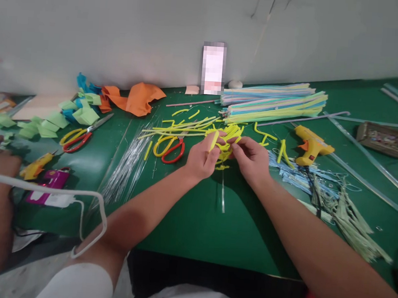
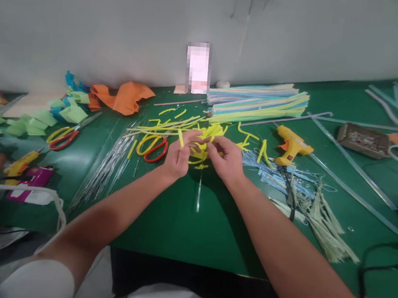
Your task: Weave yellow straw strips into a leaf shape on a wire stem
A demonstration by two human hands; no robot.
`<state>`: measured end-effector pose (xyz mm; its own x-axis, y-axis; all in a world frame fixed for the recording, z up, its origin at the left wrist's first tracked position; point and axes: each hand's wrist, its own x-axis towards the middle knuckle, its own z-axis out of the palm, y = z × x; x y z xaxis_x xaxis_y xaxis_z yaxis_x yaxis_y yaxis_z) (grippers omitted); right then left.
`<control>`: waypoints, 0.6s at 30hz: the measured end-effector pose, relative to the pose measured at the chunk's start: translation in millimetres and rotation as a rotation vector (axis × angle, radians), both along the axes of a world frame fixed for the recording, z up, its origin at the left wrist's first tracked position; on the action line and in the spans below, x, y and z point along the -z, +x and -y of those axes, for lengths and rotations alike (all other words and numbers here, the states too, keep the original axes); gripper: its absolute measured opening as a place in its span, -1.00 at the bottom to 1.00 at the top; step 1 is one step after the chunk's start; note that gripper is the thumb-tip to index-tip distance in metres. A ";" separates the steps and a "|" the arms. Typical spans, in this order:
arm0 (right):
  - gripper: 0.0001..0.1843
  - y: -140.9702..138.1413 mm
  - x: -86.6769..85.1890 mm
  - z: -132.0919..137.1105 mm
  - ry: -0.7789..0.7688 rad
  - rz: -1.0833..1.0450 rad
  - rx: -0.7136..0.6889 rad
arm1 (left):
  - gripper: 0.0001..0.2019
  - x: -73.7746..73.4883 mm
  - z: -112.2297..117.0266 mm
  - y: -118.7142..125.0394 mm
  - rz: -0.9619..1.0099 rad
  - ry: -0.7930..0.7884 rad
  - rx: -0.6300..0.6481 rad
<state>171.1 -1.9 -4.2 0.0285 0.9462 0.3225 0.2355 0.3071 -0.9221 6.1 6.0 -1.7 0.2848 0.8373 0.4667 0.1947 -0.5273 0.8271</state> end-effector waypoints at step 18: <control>-0.77 -10.2 0.0 3.9 0.091 -0.058 0.072 | -0.69 6.5 -3.3 2.7 -0.189 -0.019 0.006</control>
